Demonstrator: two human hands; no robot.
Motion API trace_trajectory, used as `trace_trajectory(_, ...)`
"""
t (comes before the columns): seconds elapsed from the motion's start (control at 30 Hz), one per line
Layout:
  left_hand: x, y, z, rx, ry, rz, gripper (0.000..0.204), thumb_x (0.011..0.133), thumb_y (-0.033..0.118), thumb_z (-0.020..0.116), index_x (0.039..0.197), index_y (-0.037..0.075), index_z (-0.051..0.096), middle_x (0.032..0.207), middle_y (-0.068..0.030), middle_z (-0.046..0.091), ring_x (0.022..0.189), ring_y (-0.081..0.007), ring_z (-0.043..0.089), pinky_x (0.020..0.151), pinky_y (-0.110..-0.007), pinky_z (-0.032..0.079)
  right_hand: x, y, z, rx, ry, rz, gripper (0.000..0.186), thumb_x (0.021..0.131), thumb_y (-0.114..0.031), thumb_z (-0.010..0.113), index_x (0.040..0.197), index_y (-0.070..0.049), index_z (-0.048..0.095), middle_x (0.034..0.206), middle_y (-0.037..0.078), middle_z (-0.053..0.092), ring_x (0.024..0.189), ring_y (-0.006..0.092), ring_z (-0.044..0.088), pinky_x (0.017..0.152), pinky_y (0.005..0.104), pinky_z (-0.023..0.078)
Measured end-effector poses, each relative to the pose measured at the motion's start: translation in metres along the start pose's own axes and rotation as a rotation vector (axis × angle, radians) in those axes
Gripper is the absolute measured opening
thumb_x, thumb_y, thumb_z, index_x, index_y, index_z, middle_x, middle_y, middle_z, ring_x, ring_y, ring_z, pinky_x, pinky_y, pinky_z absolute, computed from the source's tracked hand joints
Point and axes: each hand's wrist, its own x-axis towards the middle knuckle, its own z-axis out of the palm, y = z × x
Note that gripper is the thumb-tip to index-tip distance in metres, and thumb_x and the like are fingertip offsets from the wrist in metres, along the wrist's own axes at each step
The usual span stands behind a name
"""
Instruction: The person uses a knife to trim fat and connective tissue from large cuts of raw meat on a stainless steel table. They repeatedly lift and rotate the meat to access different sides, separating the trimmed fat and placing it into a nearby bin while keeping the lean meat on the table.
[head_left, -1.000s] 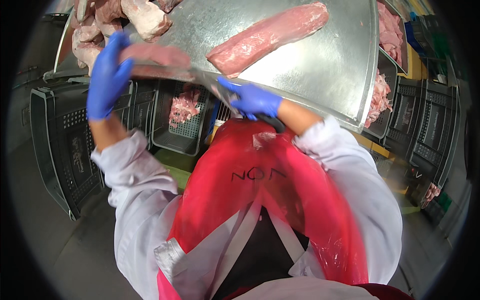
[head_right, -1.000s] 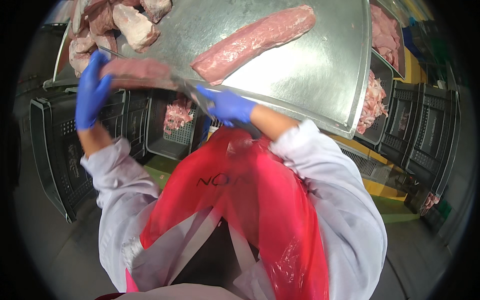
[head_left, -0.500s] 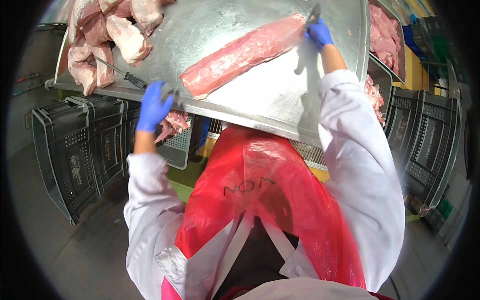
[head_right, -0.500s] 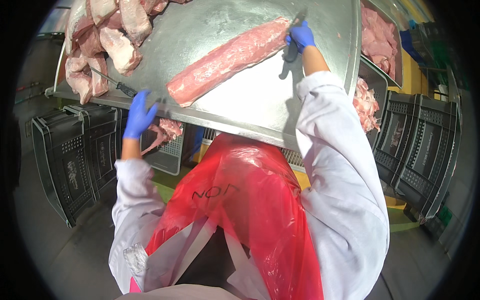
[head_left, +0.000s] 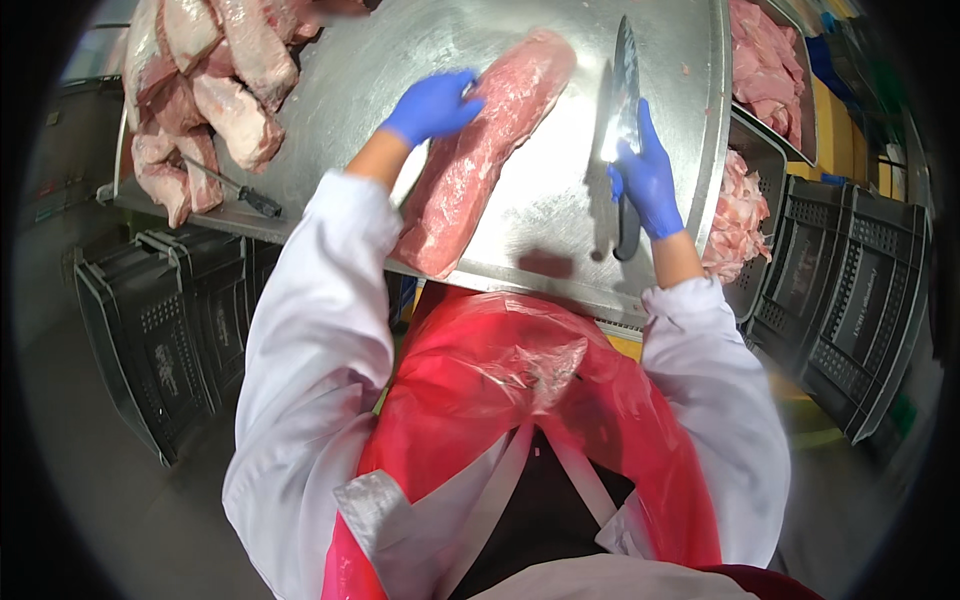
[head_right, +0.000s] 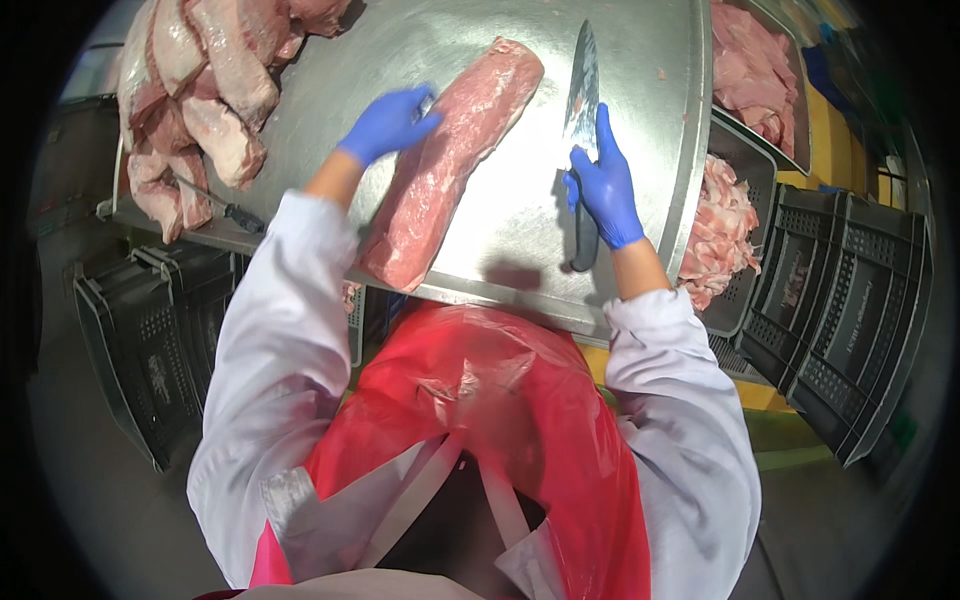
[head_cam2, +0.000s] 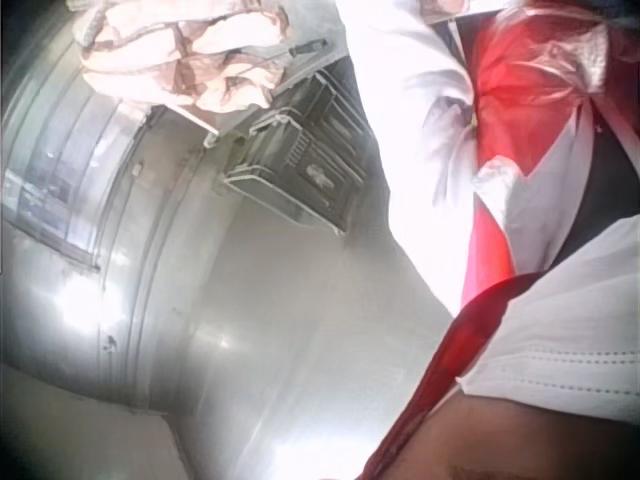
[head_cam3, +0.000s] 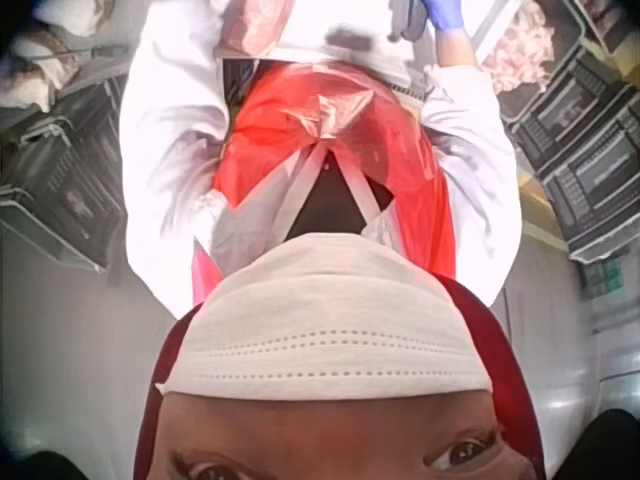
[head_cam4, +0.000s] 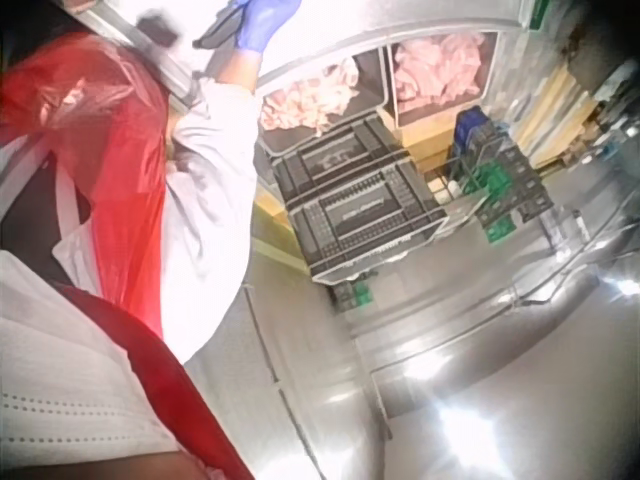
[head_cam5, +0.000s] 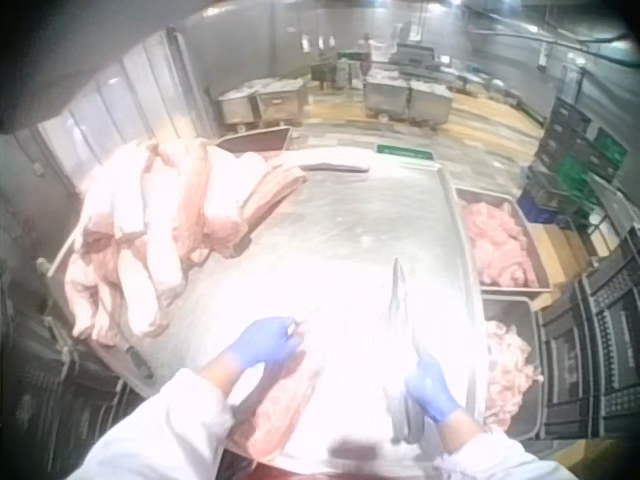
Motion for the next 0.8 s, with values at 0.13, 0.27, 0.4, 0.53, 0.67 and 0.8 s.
trace_trajectory(0.13,0.144,0.007,0.034,-0.026,0.227,0.078,0.047,0.090,0.048,0.064,0.113,0.006,0.064,0.090,-0.0165,0.070,0.083,-0.0326,0.068,0.078,-0.043,0.053,0.025,-0.002,0.024,-0.014,0.149,0.017,0.078,0.095,-0.002,0.053,0.162,-0.013,0.016,0.086,0.005,0.059,0.063,0.0099,0.056,0.056,0.0255,0.048)
trace_trajectory(0.27,0.204,-0.017,0.044,-0.249,-0.091,0.026,0.031,0.090,0.034,0.067,0.097,0.003,0.067,0.080,-0.0121,0.068,0.075,-0.0229,0.065,0.073,-0.036,0.051,0.034,0.016,0.041,0.024,0.206,0.111,0.078,0.096,-0.002,0.052,0.162,-0.018,0.014,0.081,0.006,0.059,0.056,0.0121,0.055,0.047,0.0281,0.049)
trace_trajectory(0.4,0.208,-0.040,0.044,-0.359,-0.033,0.154,0.023,0.091,0.024,0.066,0.085,0.001,0.067,0.072,-0.0086,0.064,0.069,-0.0145,0.059,0.069,-0.031,0.049,0.100,0.020,0.066,-0.021,0.153,0.034,0.078,0.097,-0.008,0.051,0.162,-0.021,0.011,0.080,0.010,0.063,0.057,0.0146,0.059,0.048,0.0311,0.052)
trace_trajectory(0.53,0.216,-0.032,0.048,-0.460,-0.146,0.087,0.021,0.091,0.022,0.064,0.088,0.001,0.068,0.076,-0.0113,0.067,0.071,-0.0194,0.063,0.070,-0.034,0.050,0.183,0.017,0.082,0.021,0.010,0.130,0.077,0.096,-0.010,0.051,0.162,-0.019,0.014,0.083,0.012,0.066,0.060,0.0178,0.063,0.055,0.0315,0.053)
trace_trajectory(0.67,0.218,-0.043,0.039,-0.266,-0.098,0.167,0.020,0.089,0.021,0.064,0.090,0.001,0.068,0.080,-0.0140,0.069,0.075,-0.0250,0.066,0.073,-0.037,0.052,0.118,0.027,0.105,-0.399,-0.017,0.019,0.078,0.095,-0.014,0.053,0.162,-0.018,0.015,0.091,0.018,0.070,0.071,0.0201,0.069,0.072,0.0323,0.056)
trace_trajectory(0.8,0.216,-0.044,0.031,-0.276,-0.072,0.216,0.020,0.092,0.021,0.064,0.094,0.002,0.068,0.077,-0.0082,0.066,0.072,-0.0192,0.062,0.070,-0.033,0.050,0.103,0.005,0.104,-0.257,-0.129,0.133,0.080,0.092,-0.013,0.054,0.162,-0.014,0.014,0.093,0.020,0.070,0.073,0.0211,0.069,0.076,0.0346,0.056)
